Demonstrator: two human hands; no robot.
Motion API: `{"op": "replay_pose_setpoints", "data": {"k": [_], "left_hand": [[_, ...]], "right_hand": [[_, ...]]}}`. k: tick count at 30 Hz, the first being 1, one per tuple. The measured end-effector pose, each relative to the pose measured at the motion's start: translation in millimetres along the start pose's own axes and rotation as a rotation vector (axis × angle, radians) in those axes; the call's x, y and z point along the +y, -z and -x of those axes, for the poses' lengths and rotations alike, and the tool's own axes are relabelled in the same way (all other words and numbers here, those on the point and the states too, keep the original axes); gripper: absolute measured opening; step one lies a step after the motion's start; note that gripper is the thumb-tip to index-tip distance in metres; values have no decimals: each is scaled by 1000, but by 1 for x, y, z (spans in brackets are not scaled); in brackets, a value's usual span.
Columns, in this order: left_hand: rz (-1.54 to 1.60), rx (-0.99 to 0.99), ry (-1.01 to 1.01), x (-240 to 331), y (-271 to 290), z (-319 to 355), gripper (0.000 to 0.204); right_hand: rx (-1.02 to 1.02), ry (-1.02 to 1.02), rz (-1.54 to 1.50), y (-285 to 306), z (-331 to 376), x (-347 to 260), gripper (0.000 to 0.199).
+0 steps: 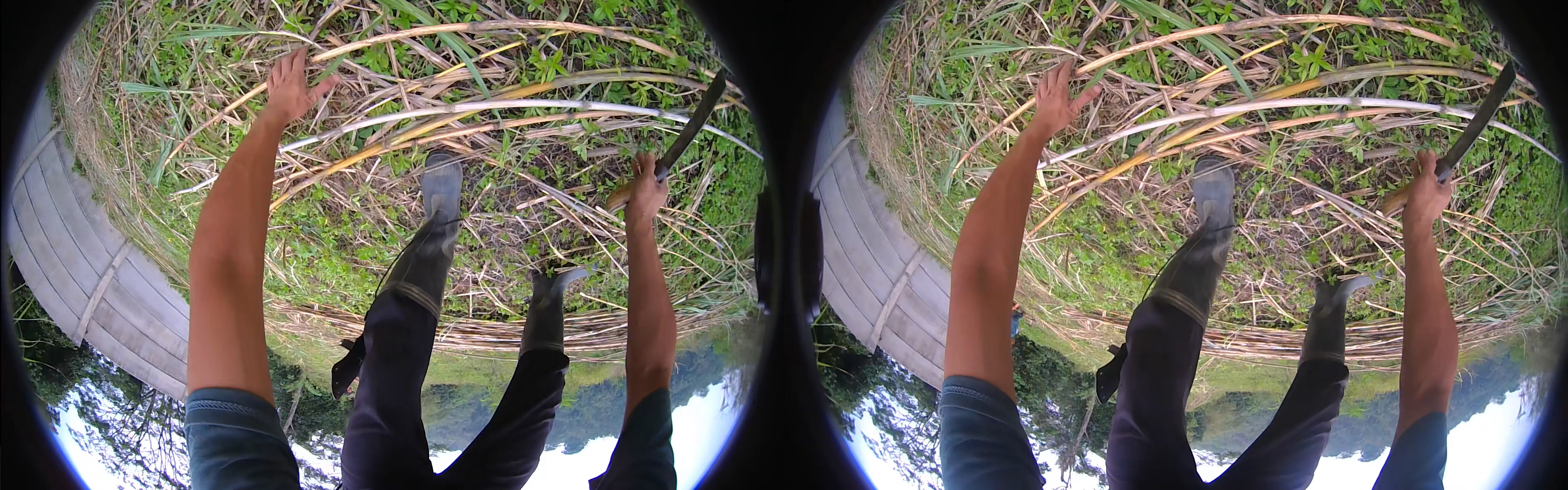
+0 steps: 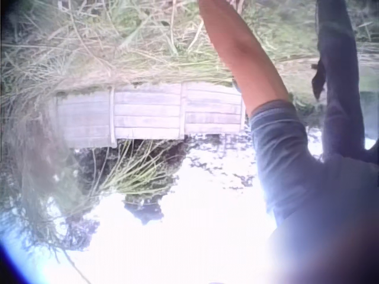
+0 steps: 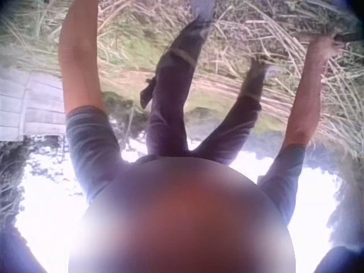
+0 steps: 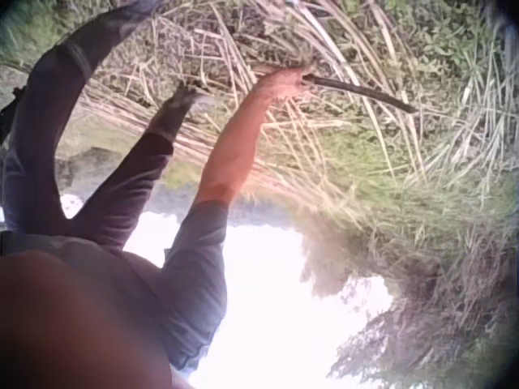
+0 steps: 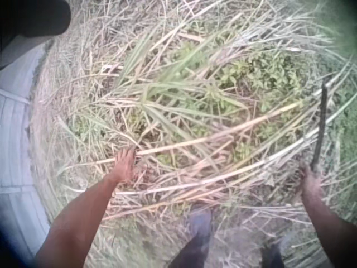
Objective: The person uses a machete to cut long sugarcane stalks into shorter sections. They repeatedly pick up stalks, strike them with the machete, and drop the cut pieces onto a growing pile on the ground. The person also gathers and aligns the cut pieces periodically.
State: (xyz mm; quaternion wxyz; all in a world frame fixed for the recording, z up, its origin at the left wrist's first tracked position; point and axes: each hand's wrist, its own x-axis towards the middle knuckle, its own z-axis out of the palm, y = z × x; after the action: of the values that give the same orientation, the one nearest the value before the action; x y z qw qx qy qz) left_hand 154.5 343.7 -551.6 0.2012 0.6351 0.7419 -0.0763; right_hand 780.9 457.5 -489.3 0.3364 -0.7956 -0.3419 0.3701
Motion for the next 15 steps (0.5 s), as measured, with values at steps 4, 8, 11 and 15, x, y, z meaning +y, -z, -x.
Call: {"op": "replay_pose_setpoints", "data": {"k": [4, 8, 11, 15], "left_hand": [[225, -424, 66, 15, 5, 3, 91], [279, -612, 27, 41, -3, 62, 95], [146, -745, -26, 59, -34, 102, 92], [160, -644, 91, 72, -94, 127, 75]], "right_hand": [[34, -53, 133, 36, 71, 13, 45], [124, -249, 173, 67, 116, 19, 39], [136, -308, 189, 87, 138, 21, 39], [110, -350, 213, 105, 159, 22, 42]]}}
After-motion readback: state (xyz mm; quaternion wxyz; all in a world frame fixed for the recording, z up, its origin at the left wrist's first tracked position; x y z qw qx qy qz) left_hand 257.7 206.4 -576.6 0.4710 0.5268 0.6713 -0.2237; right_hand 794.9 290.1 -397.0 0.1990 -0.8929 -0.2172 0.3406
